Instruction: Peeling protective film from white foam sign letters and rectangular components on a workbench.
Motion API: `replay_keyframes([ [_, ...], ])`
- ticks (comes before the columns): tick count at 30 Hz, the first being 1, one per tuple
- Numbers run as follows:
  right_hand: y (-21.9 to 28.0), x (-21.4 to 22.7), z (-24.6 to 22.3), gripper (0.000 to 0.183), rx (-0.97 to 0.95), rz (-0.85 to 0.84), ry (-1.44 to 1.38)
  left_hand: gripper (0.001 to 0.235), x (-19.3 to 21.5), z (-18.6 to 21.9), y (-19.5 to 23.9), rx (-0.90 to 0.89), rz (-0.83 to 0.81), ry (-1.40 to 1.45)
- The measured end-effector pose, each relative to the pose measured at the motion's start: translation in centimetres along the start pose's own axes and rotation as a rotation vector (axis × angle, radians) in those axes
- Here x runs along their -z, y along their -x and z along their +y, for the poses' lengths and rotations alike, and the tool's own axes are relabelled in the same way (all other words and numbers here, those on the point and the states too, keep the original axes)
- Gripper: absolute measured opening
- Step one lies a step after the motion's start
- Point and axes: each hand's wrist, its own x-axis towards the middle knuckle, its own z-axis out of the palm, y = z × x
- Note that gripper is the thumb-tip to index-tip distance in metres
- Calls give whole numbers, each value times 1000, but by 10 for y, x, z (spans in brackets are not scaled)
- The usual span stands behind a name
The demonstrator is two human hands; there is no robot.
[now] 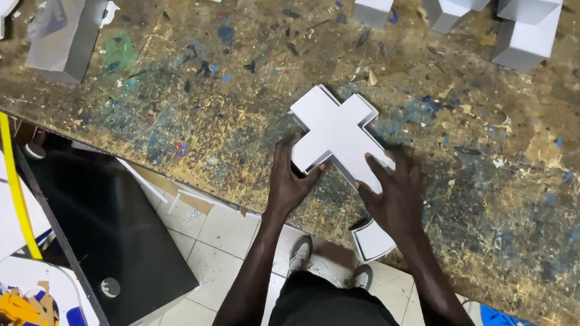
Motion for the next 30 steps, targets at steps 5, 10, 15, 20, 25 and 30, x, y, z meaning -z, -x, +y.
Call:
replay_keyframes([
  [5,7,-19,11,63,-27,68,-70,87,-3,6,-2,51,10,26],
  [10,10,-22,20,63,-49,15,-146,87,1,21,-4,26,57,74],
  [15,12,-21,22,58,-66,-19,-267,81,1,17,-5,-50,74,116],
  [20,16,-35,23,50,-60,25,-217,77,-1,5,-6,-132,76,119],
  [25,17,-38,22,40,2,109,-213,73,-3,1,-3,-117,98,132],
  [30,15,-37,15,41,122,185,-88,59,-6,5,-4,-118,80,-10],
])
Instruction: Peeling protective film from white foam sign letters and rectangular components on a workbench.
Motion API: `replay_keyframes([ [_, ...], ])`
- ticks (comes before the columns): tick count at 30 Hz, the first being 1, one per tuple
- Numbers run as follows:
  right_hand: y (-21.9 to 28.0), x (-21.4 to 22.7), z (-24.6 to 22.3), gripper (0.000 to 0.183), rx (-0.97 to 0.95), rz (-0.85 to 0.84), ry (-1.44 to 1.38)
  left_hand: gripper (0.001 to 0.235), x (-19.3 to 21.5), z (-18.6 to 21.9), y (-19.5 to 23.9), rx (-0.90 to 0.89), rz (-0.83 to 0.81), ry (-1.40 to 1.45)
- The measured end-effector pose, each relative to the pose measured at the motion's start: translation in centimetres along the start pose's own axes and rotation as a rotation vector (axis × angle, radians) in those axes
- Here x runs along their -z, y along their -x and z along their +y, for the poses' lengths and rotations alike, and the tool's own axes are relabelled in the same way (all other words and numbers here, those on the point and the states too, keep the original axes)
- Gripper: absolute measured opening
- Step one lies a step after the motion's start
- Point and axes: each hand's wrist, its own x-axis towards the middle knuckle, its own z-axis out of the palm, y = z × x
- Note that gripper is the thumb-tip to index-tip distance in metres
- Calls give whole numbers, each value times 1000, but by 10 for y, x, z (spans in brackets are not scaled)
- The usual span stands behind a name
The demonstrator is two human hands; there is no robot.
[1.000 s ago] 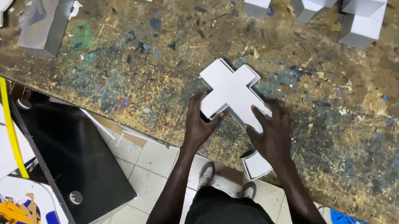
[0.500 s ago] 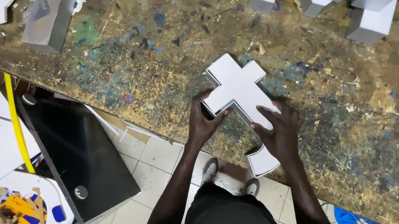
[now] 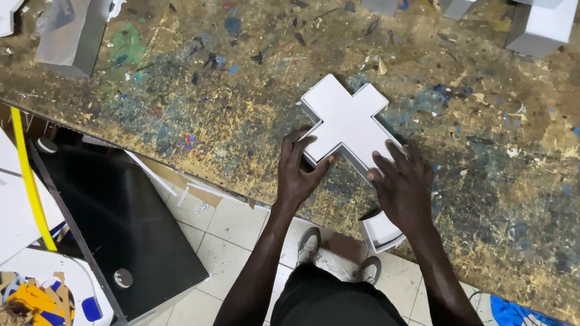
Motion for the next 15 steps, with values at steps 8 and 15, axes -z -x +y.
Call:
replay_keyframes([
  [8,-45,-17,-8,60,-94,-227,-51,70,1,1,3,19,-48,-15],
  [15,-71,-51,33,30,8,-8,-222,70,-1,-5,3,65,-63,10],
])
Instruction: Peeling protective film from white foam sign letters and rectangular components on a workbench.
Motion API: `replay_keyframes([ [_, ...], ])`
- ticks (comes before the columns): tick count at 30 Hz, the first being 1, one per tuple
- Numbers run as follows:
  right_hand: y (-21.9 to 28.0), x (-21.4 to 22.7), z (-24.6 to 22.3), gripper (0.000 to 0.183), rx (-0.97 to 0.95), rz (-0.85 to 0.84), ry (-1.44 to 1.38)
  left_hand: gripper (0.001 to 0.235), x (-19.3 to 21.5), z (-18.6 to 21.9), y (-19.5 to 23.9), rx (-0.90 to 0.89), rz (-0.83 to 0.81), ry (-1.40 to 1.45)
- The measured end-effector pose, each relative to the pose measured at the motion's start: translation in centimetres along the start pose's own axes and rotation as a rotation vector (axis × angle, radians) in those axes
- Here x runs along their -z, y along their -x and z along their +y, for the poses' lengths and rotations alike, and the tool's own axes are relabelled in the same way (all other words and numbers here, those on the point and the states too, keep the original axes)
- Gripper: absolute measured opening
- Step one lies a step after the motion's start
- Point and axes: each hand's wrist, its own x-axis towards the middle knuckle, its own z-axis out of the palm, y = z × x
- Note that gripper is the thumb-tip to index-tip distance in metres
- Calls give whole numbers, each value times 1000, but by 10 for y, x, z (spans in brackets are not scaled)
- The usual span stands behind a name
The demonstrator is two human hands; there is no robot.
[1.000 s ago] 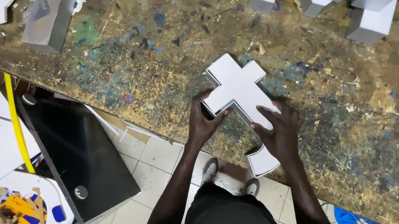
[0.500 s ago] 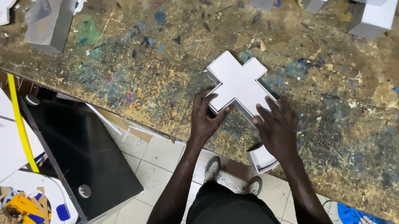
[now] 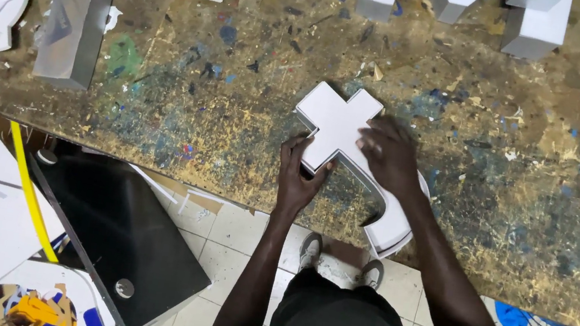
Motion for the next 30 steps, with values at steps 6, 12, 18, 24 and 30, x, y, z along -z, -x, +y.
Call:
replay_keyframes([
  [6,-63,-68,80,13,-53,69,-206,69,1,4,-2,-8,-6,2],
  [12,-63,-103,96,61,-534,-231,-340,65,-1,-3,-3,-38,1,16],
  [18,-67,-4,-28,32,103,243,160,64,1,6,-8,-54,-10,16],
  [24,-14,-56,14,29,106,-294,242,69,-4,4,-10,-52,-19,-1],
  [30,14,39,-59,66,-56,-423,71,69,-8,3,-20,-41,107,49],
])
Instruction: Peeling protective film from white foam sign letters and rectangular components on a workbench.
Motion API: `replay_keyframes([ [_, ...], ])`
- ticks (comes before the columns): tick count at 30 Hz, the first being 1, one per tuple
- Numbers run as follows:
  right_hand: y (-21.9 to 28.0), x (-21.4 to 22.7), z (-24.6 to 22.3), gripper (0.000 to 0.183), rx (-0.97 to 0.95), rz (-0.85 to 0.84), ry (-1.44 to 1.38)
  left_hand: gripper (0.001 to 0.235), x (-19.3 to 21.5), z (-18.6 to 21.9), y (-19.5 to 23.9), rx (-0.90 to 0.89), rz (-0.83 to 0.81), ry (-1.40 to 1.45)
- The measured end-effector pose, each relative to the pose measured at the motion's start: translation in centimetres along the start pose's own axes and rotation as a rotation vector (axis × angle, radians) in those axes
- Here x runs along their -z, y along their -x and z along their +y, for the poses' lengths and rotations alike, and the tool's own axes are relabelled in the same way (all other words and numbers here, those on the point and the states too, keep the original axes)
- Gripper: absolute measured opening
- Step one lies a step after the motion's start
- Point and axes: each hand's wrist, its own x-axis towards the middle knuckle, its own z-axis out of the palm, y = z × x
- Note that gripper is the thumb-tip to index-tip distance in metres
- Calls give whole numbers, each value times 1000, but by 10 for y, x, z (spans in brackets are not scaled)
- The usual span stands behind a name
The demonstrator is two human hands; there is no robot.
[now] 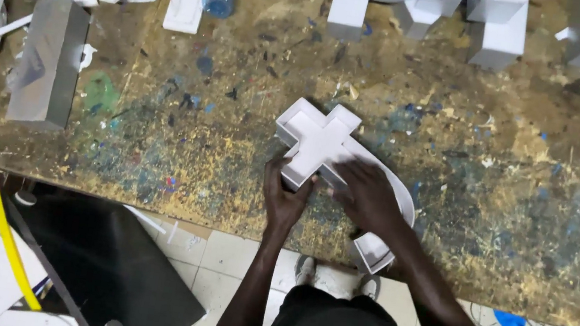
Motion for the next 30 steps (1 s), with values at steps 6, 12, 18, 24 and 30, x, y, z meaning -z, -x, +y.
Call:
replay_keyframes([
  [6,23,33,7,69,-554,-126,-127,72,-21,38,-35,-242,67,-17],
  [12,41,103,6,47,-440,163,-860,141,-28,65,-73,-205,-190,383],
  [18,53,21,92,68,-301,156,-1367,115,-21,83,-49,587,-716,885],
  [24,37,-10,108,67,-301,222,-1560,71,-68,20,3,963,-638,1238],
  [30,58,8,109,69,-550,690,-2157,69,-96,81,-37,866,-578,1245],
])
